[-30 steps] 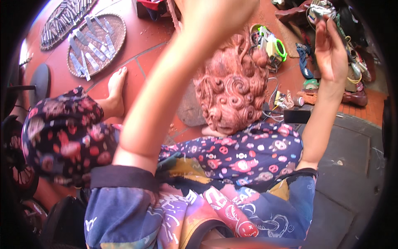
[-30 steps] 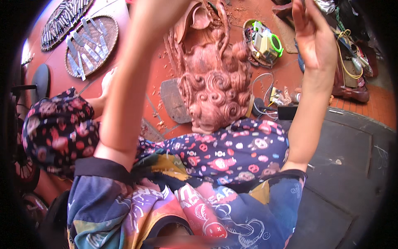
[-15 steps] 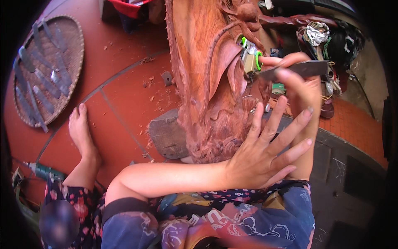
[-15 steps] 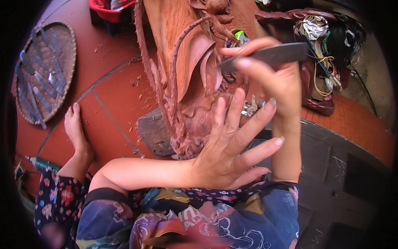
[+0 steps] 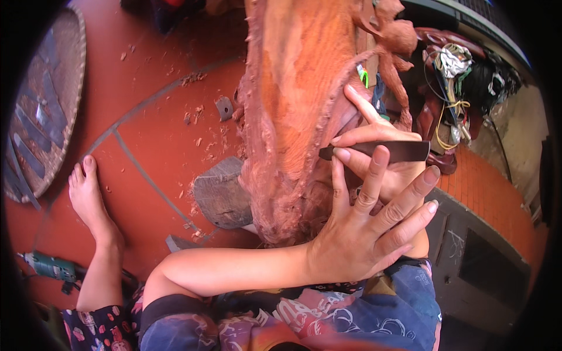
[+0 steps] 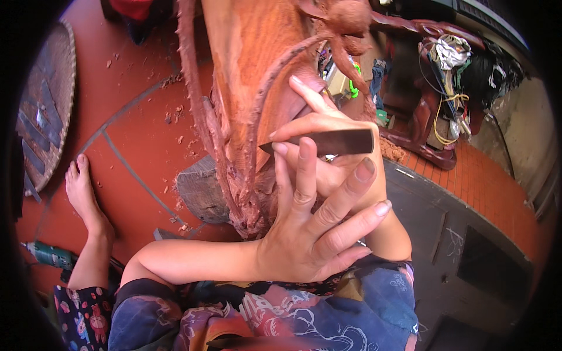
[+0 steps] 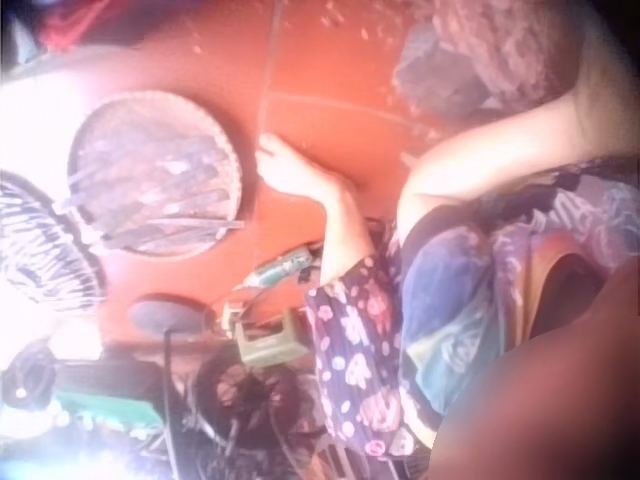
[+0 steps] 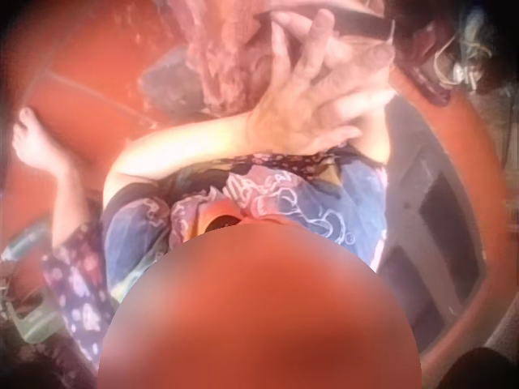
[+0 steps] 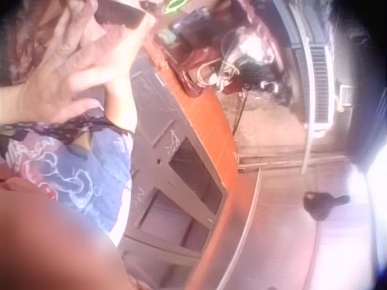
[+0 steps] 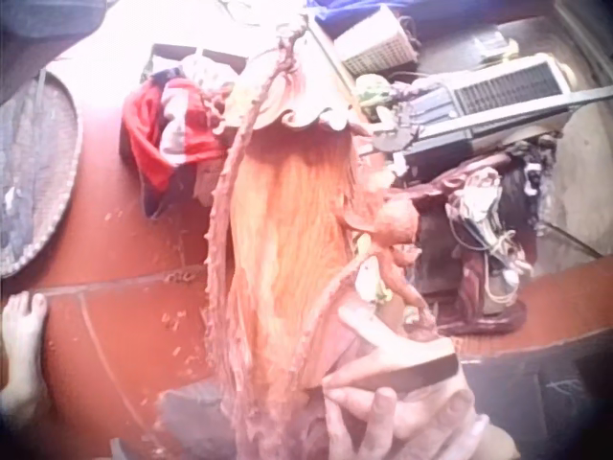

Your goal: The person carves a large wooden piece using a chisel, shaping floral and leaf details. They repeatedly carve, brush away wood shavings, and switch between different chisels to refine the design.

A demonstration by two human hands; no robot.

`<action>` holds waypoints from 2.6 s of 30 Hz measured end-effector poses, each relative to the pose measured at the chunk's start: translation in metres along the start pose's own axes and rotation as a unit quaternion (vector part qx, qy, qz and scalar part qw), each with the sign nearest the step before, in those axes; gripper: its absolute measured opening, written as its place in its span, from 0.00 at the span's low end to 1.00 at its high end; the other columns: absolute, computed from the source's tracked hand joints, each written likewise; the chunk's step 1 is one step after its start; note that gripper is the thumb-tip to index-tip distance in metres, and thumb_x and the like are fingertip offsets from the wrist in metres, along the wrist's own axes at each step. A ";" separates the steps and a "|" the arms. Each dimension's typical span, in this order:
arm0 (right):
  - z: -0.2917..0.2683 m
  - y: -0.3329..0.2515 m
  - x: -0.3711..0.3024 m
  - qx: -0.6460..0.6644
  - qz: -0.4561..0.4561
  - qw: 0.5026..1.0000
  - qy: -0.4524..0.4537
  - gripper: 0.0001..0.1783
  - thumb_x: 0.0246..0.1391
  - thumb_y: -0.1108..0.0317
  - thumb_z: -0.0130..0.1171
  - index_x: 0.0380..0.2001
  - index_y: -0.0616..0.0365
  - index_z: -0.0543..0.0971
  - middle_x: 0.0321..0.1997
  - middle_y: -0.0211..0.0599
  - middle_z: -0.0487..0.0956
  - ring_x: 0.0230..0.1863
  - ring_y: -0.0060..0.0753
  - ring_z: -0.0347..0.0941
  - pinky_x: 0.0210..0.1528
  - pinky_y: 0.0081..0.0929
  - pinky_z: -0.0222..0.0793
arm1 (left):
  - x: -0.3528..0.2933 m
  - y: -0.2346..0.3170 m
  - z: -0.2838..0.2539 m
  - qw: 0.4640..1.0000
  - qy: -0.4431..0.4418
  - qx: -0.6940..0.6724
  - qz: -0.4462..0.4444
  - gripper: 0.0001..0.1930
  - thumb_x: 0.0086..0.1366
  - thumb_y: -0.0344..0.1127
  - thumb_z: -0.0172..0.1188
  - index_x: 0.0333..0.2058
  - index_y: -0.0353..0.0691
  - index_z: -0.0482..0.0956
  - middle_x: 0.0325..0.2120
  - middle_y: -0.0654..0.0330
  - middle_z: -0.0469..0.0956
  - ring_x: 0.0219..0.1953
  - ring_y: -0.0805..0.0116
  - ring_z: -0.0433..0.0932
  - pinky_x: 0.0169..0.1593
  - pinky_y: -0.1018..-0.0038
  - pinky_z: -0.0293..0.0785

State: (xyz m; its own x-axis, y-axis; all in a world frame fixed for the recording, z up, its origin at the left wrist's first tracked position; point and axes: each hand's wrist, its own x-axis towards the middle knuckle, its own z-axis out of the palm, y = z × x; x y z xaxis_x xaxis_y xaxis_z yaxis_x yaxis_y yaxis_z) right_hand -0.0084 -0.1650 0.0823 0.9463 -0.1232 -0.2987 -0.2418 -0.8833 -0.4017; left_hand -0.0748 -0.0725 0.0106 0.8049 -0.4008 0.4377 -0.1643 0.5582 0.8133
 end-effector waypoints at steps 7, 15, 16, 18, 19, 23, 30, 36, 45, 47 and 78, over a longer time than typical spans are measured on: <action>0.008 0.009 -0.002 -0.075 -0.057 0.993 -0.069 0.07 0.46 0.74 0.70 0.30 0.63 0.83 0.35 0.39 0.84 0.58 0.52 0.78 0.67 0.47 0.65 | -0.014 0.003 -0.004 0.999 0.049 -0.009 -0.020 0.34 0.61 0.43 0.66 0.62 0.36 0.66 0.65 0.33 0.60 0.67 0.32 0.60 0.67 0.42 0.56; 0.012 0.014 0.000 0.034 0.064 0.997 0.001 0.10 0.51 0.68 0.71 0.33 0.64 0.86 0.37 0.36 0.85 0.57 0.43 0.80 0.58 0.46 0.76 | 0.014 -0.021 -0.004 0.994 0.105 0.005 -0.017 0.35 0.60 0.44 0.66 0.62 0.37 0.66 0.66 0.34 0.59 0.68 0.33 0.58 0.67 0.41 0.55; 0.012 0.011 -0.003 0.108 0.068 0.992 0.016 0.10 0.52 0.68 0.70 0.34 0.65 0.86 0.41 0.35 0.85 0.58 0.43 0.78 0.56 0.44 0.77 | 0.015 -0.021 -0.004 0.994 0.108 0.005 -0.017 0.35 0.60 0.44 0.66 0.62 0.37 0.66 0.66 0.34 0.59 0.68 0.33 0.58 0.67 0.40 0.54; 0.002 0.008 -0.012 -0.023 -0.009 1.000 -0.006 0.11 0.54 0.68 0.69 0.35 0.65 0.86 0.42 0.35 0.85 0.57 0.43 0.79 0.55 0.42 0.78 | 0.006 -0.002 -0.008 0.995 0.093 -0.018 -0.013 0.35 0.60 0.44 0.66 0.63 0.37 0.66 0.66 0.34 0.59 0.68 0.33 0.58 0.67 0.40 0.54; 0.009 0.018 -0.005 -0.010 -0.007 0.999 -0.033 0.11 0.54 0.68 0.70 0.36 0.65 0.86 0.41 0.35 0.86 0.53 0.41 0.80 0.53 0.40 0.79 | -0.006 -0.005 -0.005 0.995 0.100 0.008 -0.022 0.35 0.60 0.45 0.66 0.63 0.37 0.66 0.66 0.34 0.58 0.68 0.33 0.58 0.67 0.40 0.54; 0.014 0.007 -0.001 0.076 0.088 0.993 -0.001 0.11 0.53 0.69 0.71 0.38 0.64 0.85 0.36 0.35 0.85 0.42 0.35 0.84 0.48 0.32 0.81 | 0.009 -0.016 -0.006 0.992 0.120 0.010 -0.022 0.35 0.60 0.45 0.66 0.63 0.37 0.65 0.67 0.34 0.58 0.69 0.33 0.57 0.68 0.39 0.53; 0.008 0.022 -0.007 -0.279 -0.068 0.953 -0.092 0.20 0.51 0.60 0.72 0.43 0.60 0.83 0.36 0.38 0.84 0.42 0.48 0.84 0.60 0.49 0.72 | -0.008 -0.007 -0.012 0.992 0.119 0.005 -0.028 0.36 0.60 0.46 0.66 0.64 0.38 0.65 0.67 0.35 0.57 0.69 0.33 0.56 0.68 0.39 0.52; 0.007 0.020 -0.012 -0.010 0.045 0.997 -0.067 0.13 0.58 0.68 0.63 0.45 0.63 0.79 0.51 0.51 0.81 0.47 0.42 0.81 0.46 0.33 0.81 | 0.003 -0.013 -0.011 0.992 0.123 0.007 -0.019 0.37 0.60 0.46 0.66 0.64 0.39 0.65 0.68 0.35 0.56 0.70 0.33 0.55 0.68 0.38 0.51; 0.011 0.026 -0.011 -0.011 0.008 0.998 -0.056 0.09 0.60 0.73 0.62 0.41 0.66 0.78 0.53 0.51 0.83 0.42 0.34 0.80 0.40 0.28 0.79 | 0.005 -0.017 -0.014 0.992 0.120 0.019 -0.018 0.38 0.59 0.47 0.66 0.65 0.39 0.64 0.69 0.36 0.55 0.71 0.34 0.53 0.68 0.37 0.49; 0.009 0.023 -0.006 -0.162 -0.060 0.981 -0.090 0.10 0.63 0.70 0.60 0.43 0.67 0.78 0.52 0.49 0.84 0.38 0.30 0.79 0.37 0.26 0.78 | -0.007 -0.011 -0.015 0.993 0.116 0.020 -0.021 0.38 0.59 0.48 0.66 0.65 0.39 0.64 0.69 0.36 0.55 0.71 0.34 0.53 0.68 0.36 0.49; 0.055 0.020 0.015 -0.008 0.060 0.996 0.065 0.06 0.52 0.77 0.70 0.32 0.64 0.83 0.36 0.36 0.83 0.54 0.38 0.79 0.64 0.39 0.67 | -0.014 0.002 -0.022 0.996 0.082 0.007 -0.031 0.42 0.58 0.51 0.66 0.68 0.42 0.63 0.72 0.39 0.51 0.74 0.35 0.47 0.69 0.32 0.43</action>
State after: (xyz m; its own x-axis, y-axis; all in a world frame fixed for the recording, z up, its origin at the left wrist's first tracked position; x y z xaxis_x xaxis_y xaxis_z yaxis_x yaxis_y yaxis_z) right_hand -0.0110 -0.1594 0.0223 0.9305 -0.2851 -0.2299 -0.3529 -0.8655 -0.3555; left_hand -0.0742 -0.0502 -0.0025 0.8962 -0.3091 0.3182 -0.1179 0.5256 0.8425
